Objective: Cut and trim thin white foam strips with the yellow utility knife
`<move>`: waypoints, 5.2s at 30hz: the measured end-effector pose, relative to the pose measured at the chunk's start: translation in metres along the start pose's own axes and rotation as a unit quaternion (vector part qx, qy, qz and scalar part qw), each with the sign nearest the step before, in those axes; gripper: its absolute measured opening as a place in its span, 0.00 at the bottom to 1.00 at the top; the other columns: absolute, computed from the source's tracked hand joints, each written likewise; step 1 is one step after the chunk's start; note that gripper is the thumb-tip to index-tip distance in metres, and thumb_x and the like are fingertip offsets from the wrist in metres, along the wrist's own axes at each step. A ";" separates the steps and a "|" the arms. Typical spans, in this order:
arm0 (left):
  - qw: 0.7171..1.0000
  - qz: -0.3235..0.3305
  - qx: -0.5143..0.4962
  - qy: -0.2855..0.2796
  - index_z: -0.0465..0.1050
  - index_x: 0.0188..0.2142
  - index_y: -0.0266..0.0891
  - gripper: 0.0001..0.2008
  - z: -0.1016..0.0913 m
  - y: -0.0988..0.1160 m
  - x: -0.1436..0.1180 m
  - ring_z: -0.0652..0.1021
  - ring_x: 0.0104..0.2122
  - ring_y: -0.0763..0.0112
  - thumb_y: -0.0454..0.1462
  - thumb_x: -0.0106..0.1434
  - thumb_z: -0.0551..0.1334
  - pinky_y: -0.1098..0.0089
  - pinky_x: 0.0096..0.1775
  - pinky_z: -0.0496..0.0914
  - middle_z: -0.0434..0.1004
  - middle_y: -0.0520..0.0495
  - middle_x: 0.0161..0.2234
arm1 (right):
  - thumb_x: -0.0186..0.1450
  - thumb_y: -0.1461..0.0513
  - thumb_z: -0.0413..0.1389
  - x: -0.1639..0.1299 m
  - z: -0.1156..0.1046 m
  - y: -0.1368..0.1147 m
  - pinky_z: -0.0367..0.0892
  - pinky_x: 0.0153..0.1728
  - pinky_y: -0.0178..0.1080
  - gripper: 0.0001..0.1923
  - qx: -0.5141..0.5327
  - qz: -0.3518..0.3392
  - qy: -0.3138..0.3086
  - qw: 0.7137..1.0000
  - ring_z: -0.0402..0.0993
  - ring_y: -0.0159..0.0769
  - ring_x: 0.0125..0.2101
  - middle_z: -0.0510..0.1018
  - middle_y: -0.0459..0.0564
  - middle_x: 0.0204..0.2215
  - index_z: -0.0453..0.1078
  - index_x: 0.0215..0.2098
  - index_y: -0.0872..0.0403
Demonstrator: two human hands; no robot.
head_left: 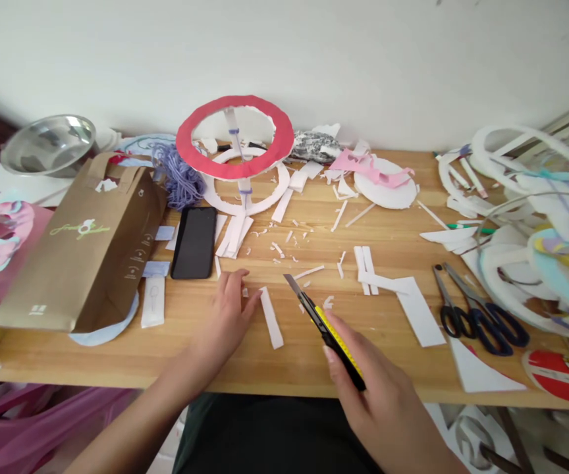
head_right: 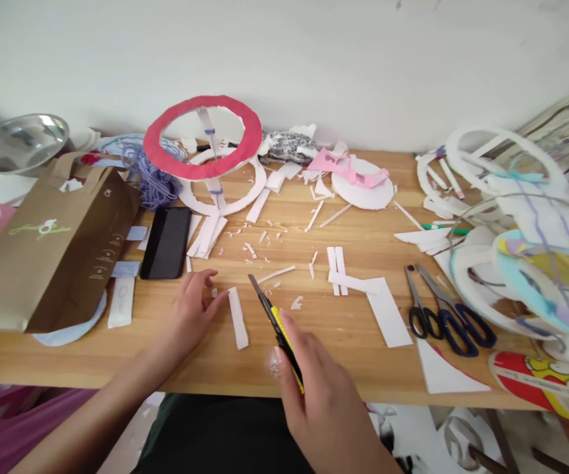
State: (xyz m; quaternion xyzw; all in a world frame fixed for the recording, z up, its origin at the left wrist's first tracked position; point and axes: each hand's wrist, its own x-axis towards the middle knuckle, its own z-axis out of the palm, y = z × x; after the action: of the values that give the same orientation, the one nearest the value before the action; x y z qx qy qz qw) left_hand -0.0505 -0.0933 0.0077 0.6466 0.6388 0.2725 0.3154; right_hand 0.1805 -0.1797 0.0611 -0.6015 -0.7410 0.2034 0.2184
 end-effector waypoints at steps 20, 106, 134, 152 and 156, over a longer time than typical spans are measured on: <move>0.952 0.253 0.066 -0.161 0.64 0.62 0.40 0.23 0.002 -0.022 -0.037 0.62 0.65 0.55 0.33 0.69 0.57 0.49 0.64 0.60 0.67 0.37 0.62 | 0.71 0.64 0.48 -0.005 0.045 0.000 0.75 0.33 0.37 0.27 -0.059 -0.045 -0.034 0.997 0.78 0.38 0.33 0.79 0.54 0.39 0.54 0.68 0.52; 0.902 0.365 0.227 -0.032 0.71 0.52 0.35 0.14 0.015 -0.025 -0.033 0.71 0.59 0.57 0.32 0.67 0.61 0.53 0.59 0.68 0.75 0.38 0.55 | 0.70 0.69 0.43 -0.060 0.016 0.021 0.68 0.18 0.29 0.24 -0.193 -0.223 -0.073 0.953 0.81 0.32 0.30 0.80 0.57 0.48 0.66 0.61 0.57; 0.926 0.300 0.228 -0.034 0.66 0.57 0.33 0.24 0.018 -0.024 -0.048 0.70 0.60 0.52 0.44 0.66 0.60 0.56 0.56 0.73 0.66 0.31 0.60 | 0.72 0.64 0.47 -0.015 0.057 0.011 0.76 0.42 0.39 0.28 -0.021 -0.029 -0.006 0.999 0.80 0.38 0.39 0.79 0.55 0.42 0.51 0.69 0.52; 0.927 0.203 0.316 -0.012 0.68 0.50 0.32 0.20 0.000 0.010 -0.051 0.75 0.24 0.64 0.47 0.68 0.58 0.65 0.26 0.70 0.72 0.50 0.24 | 0.71 0.62 0.51 -0.021 0.053 0.016 0.67 0.57 0.44 0.24 0.123 0.108 0.048 0.985 0.68 0.40 0.59 0.71 0.54 0.59 0.59 0.64 0.51; 0.935 0.220 0.279 -0.010 0.68 0.53 0.33 0.16 -0.009 0.006 -0.057 0.79 0.39 0.60 0.40 0.68 0.59 0.61 0.40 0.75 0.78 0.41 0.38 | 0.71 0.62 0.50 -0.019 0.052 0.019 0.67 0.57 0.43 0.24 0.103 0.089 0.038 0.990 0.67 0.40 0.59 0.71 0.54 0.59 0.58 0.65 0.51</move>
State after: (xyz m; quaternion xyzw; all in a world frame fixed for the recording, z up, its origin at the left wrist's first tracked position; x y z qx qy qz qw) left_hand -0.0554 -0.1495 0.0208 0.8358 0.5277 0.1390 0.0606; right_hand 0.1695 -0.1968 0.0062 -0.6465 -0.6510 0.2744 0.2880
